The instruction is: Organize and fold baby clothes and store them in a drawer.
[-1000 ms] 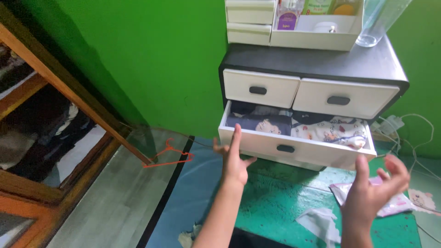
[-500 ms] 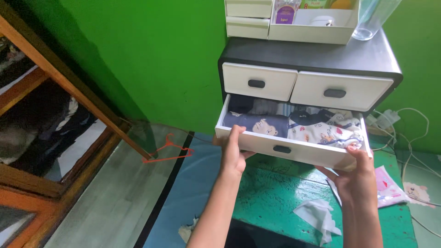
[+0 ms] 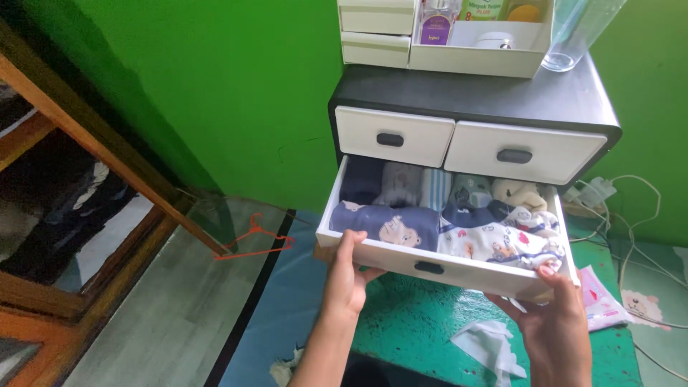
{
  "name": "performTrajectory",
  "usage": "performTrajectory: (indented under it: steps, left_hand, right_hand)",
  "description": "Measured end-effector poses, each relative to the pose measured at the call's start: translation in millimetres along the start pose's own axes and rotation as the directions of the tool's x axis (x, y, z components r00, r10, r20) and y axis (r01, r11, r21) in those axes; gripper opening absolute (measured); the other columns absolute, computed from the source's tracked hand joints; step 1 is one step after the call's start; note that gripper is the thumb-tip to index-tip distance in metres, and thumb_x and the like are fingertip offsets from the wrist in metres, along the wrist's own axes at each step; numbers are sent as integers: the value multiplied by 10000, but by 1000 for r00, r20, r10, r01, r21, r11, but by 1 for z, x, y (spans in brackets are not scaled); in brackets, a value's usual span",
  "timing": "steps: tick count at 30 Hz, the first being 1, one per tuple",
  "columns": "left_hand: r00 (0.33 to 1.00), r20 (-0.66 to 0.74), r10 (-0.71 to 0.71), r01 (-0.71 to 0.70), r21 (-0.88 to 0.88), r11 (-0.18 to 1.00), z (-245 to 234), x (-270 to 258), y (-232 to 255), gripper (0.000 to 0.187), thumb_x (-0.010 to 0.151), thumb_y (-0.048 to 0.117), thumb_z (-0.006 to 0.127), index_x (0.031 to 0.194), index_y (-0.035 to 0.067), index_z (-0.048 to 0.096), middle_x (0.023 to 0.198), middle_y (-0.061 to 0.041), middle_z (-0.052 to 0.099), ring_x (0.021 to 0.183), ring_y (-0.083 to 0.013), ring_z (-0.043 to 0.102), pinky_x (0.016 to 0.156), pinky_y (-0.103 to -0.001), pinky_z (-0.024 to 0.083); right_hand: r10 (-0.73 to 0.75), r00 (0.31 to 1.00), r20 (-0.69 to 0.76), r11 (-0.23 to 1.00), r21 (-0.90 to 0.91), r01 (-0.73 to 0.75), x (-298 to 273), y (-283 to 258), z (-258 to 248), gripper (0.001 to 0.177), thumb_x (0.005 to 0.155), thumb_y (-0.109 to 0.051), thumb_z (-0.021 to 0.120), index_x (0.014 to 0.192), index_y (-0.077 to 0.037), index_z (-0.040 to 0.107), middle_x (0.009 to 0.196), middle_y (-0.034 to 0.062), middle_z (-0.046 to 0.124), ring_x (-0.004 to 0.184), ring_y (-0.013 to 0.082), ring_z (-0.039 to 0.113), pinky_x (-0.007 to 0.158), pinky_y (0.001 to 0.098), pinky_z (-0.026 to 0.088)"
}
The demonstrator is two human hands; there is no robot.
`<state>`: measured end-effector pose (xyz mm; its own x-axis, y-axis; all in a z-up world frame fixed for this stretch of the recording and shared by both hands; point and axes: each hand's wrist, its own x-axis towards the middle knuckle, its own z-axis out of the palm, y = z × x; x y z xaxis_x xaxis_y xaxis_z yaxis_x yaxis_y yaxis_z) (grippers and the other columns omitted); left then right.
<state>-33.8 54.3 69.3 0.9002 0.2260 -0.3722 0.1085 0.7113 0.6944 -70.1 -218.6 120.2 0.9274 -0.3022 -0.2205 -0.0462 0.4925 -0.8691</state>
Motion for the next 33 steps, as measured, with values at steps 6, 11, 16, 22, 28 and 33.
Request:
performTrajectory:
  steps: [6,11,16,22,28,33]
  left_hand:
    - [1000,-5,-29,29,23,999,2,-13,15,488,731,307,712,1141,87,565,1092,-100,547,1088,-260,582,772,-543,597]
    - [999,-44,-7,8,29,1000,-6,-23,11,527,716,283,718,1165,91,522,1087,-89,529,1075,-250,583,797,-558,599]
    - [993,-117,-24,26,14,1000,-4,-40,11,562,680,247,706,1181,184,460,1074,-70,521,1068,-224,592,832,-560,612]
    - [999,-50,3,-1,41,999,-22,-35,1,686,739,280,736,1305,57,421,1164,-112,490,1131,-248,562,946,-560,509]
    - [715,128,688,-598,623,505,-26,-59,17,1164,885,196,836,1579,37,-84,1666,-180,-7,1560,-277,39,1223,-507,24]
    - [442,693,570,-774,616,-149,23,-83,66,363,940,126,757,1287,78,662,1400,-110,682,1390,-258,618,1175,-389,478]
  right_hand:
    - [48,999,13,999,16,-48,6,17,-27,357,866,-240,600,1168,-85,488,1235,155,532,1262,379,573,917,693,488]
    - [85,995,44,993,80,-88,13,37,-56,594,841,-228,612,1396,-99,440,1345,184,534,1263,432,573,903,720,462]
    - [130,985,114,982,122,-144,18,49,-74,851,823,-220,630,1613,-102,339,1459,224,511,1310,467,559,919,713,450]
    - [15,990,141,994,104,-30,26,65,-100,911,835,-201,641,1677,-143,297,1509,188,488,1293,460,554,888,733,442]
    - [-398,913,93,721,-584,373,13,24,-98,726,882,-112,662,1554,14,417,1313,163,588,1266,324,576,1096,506,439]
    - [-470,592,654,19,-664,748,-18,-61,2,436,795,-198,774,1199,-72,670,1195,95,712,1123,257,697,957,396,545]
